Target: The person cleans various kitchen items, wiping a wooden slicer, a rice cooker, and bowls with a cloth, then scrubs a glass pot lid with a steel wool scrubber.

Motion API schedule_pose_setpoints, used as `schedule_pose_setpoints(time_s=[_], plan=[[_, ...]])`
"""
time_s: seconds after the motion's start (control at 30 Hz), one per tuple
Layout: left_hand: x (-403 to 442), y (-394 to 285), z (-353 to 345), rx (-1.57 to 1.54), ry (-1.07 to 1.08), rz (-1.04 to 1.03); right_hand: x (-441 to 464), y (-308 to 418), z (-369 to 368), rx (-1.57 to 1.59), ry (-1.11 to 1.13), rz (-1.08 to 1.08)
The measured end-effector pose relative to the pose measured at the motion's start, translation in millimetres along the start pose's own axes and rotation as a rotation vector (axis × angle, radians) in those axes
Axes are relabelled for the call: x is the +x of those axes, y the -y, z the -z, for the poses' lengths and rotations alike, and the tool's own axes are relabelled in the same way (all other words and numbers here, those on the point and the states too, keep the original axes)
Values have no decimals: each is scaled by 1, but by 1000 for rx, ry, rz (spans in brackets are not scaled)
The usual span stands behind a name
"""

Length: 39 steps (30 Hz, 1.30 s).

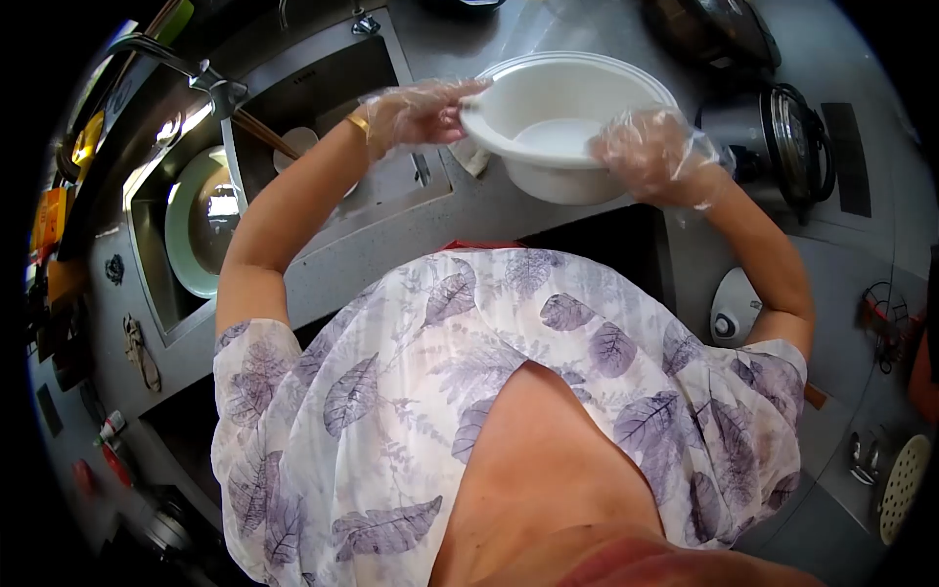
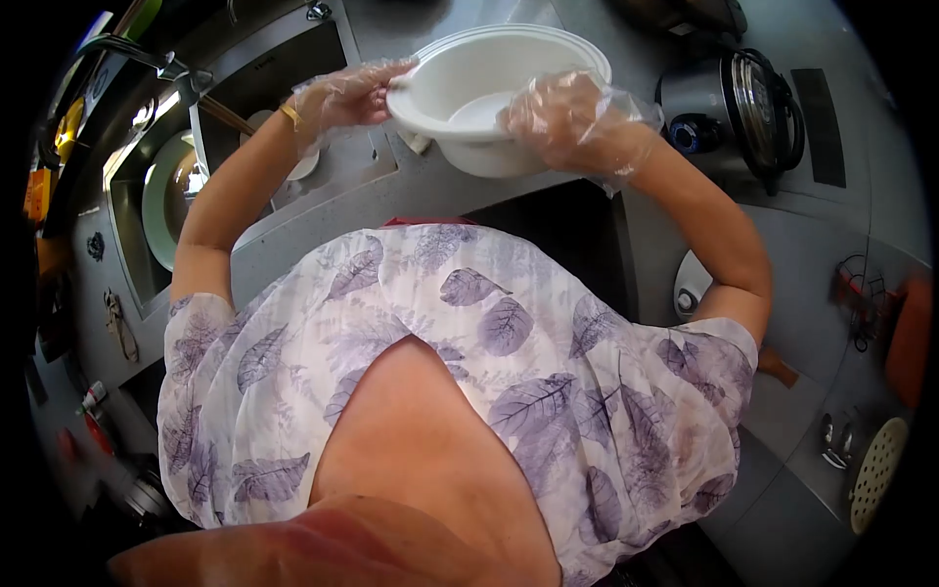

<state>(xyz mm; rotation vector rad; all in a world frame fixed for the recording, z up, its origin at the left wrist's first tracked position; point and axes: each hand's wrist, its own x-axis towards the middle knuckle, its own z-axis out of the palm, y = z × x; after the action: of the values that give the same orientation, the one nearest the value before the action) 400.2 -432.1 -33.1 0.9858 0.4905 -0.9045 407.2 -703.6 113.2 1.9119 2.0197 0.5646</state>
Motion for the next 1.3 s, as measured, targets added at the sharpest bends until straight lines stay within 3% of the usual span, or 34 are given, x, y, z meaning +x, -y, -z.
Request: schedule_pose_setpoints(time_s=[0.07,0.1,0.17,0.37,0.5,0.6,0.67,0.77,0.83,0.9,0.97,1.07,1.3], plan=[[-4,27,-7,-49,10,-69,-4,10,1,373,71,-110],[-8,34,-9,-88,57,-125,-7,13,-1,392,-28,-117],[-15,42,-10,-160,157,-237,-18,24,-7,376,-61,-152],[-38,56,-43,-307,-123,-433,-32,44,-13,404,-122,-260],[-42,60,-44,-257,-145,-480,-39,47,-15,327,-112,-281],[-44,59,-44,-274,-147,-487,-50,40,-11,152,22,-404],[-44,60,-40,-294,-152,-480,-69,36,-11,192,99,-700],[-46,63,-38,-316,-158,-493,-87,40,-13,1075,-275,-1437],[-45,63,-39,-293,-159,-469,-108,37,-25,1722,-303,-1709],[-42,67,-39,-215,-139,-507,-98,41,-29,1566,-147,-1616],[-41,73,-38,-129,-119,-564,-85,48,-30,1541,-174,-1625],[-48,71,-48,-156,-151,-506,-75,61,-26,1677,-507,-1787],[-34,56,-62,101,40,-558,-80,65,31,1317,-717,-1885]])
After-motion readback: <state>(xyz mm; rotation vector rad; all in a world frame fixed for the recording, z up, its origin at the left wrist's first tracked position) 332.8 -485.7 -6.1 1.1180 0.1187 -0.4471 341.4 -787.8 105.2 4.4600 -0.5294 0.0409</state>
